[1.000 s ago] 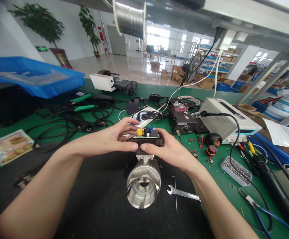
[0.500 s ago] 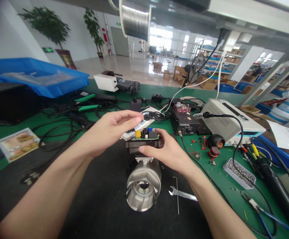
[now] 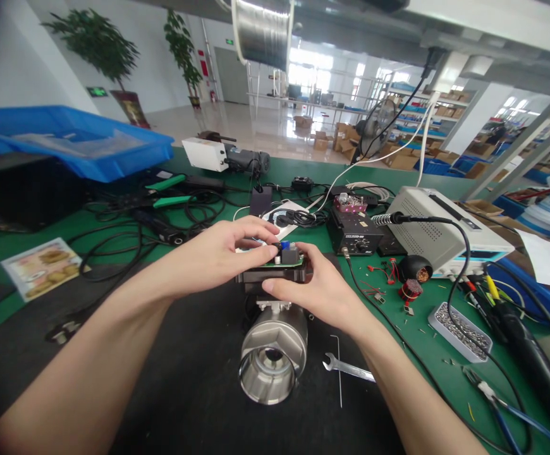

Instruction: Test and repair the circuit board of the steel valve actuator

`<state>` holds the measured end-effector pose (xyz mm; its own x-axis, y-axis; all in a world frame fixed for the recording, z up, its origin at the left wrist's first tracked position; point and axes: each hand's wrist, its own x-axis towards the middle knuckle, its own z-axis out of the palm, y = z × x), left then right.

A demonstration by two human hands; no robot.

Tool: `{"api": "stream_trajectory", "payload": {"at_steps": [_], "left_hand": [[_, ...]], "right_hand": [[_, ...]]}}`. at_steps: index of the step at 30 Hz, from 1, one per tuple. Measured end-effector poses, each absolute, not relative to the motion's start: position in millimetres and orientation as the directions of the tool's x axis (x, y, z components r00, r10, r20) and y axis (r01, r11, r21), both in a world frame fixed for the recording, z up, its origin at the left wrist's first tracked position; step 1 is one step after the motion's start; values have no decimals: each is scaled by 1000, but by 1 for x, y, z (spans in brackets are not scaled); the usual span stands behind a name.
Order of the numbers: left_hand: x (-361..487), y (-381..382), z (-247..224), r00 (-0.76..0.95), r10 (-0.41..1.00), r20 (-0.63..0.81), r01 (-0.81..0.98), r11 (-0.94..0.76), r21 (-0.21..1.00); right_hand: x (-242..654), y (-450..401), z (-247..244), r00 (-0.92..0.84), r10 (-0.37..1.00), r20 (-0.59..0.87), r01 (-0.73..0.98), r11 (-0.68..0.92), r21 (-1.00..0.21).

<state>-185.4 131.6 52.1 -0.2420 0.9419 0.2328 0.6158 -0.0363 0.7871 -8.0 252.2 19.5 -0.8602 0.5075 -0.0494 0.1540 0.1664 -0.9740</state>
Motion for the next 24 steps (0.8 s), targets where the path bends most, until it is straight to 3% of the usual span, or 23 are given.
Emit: {"api": "stream_trajectory", "payload": {"at_steps": [24], "left_hand": [[-185, 131, 53, -252, 947, 200, 675, 24, 738]], "right_hand": [[-8, 254, 13, -865, 499, -47, 141, 152, -978]]}}
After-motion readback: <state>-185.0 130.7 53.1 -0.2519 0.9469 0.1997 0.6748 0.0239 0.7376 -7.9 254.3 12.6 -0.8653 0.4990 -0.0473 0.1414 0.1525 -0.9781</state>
